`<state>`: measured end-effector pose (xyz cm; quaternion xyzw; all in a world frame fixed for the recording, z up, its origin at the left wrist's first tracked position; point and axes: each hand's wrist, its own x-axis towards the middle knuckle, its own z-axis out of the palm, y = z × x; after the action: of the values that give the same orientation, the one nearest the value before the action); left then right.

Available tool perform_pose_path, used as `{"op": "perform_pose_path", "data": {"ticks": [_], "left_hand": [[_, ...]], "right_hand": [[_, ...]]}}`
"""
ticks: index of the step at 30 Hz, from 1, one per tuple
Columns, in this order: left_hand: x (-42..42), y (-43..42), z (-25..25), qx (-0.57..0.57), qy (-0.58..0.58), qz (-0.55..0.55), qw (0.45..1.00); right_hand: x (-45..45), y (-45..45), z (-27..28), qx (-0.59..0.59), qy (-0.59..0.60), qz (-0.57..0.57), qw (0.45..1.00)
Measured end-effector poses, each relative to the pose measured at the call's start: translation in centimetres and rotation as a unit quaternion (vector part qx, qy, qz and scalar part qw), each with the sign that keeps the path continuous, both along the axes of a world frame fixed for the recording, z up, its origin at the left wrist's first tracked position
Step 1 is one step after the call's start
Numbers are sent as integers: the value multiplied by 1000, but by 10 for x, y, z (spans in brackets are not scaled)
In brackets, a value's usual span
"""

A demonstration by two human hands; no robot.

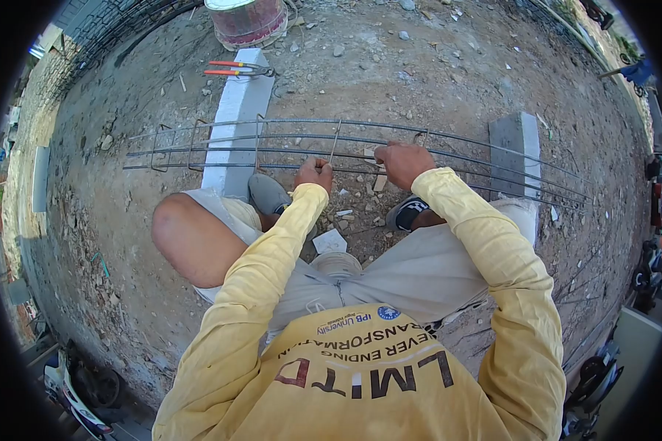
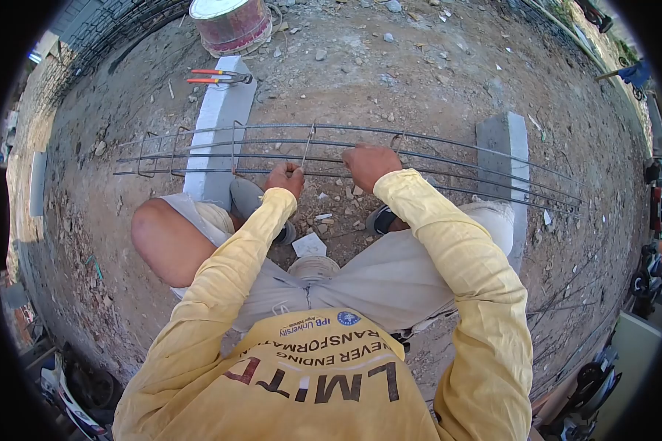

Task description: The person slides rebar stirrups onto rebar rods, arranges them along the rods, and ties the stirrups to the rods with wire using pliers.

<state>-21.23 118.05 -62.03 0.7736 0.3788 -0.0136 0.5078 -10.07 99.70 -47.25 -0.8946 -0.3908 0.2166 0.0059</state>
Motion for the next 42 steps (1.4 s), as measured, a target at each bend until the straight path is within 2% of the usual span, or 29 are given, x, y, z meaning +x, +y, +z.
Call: {"op": "perform_pose_path", "data": {"ticks": [4,10,15,19,22,25,28,29,32,33,36,38,39,40,41,42], "left_hand": [[6,8,-7,-61,15,-42,997],[9,1,-1,-205,8,50,977],[10,-3,20,-201,10,55,978],[10,-1,11,-167,15,28,985],[7,-2,5,-220,-32,44,974],[-4,-14,3,-156,-104,144,972],[-22,-22,-1,-254,-36,118,959],[-27,-26,-5,-221,27,56,973],[-37,-40,-32,-56,22,-97,993],[-36,-43,-45,-38,4,-88,995],[-28,-50,-12,32,5,-82,996],[-26,-49,1,-8,31,-119,992],[-29,-52,-29,-13,-34,-102,994],[-28,-53,-11,-66,14,-79,995],[-26,-51,15,-51,66,-83,993],[-27,-55,-15,-49,2,-72,996]], "right_hand": [[1,1,-3,-14,9,-6,1000],[1,2,-6,-15,2,-14,1000],[-1,3,-11,-19,-20,-1,1000],[-1,8,-15,-15,-34,1,999],[-3,11,-15,-7,-40,2,999],[1,12,-23,-7,-67,23,997],[1,12,-31,-20,-89,48,995],[1,13,-31,-26,-94,54,994],[0,17,-37,-38,-93,66,993],[-1,16,-38,-34,-94,72,992],[-1,18,-41,-21,-97,89,991],[-3,21,-41,1,-87,105,991],[-3,23,-45,-1,-82,92,992],[-3,24,-45,14,-76,88,993],[-1,25,-47,38,-69,79,994],[-1,28,-44,33,-72,75,994]]}}
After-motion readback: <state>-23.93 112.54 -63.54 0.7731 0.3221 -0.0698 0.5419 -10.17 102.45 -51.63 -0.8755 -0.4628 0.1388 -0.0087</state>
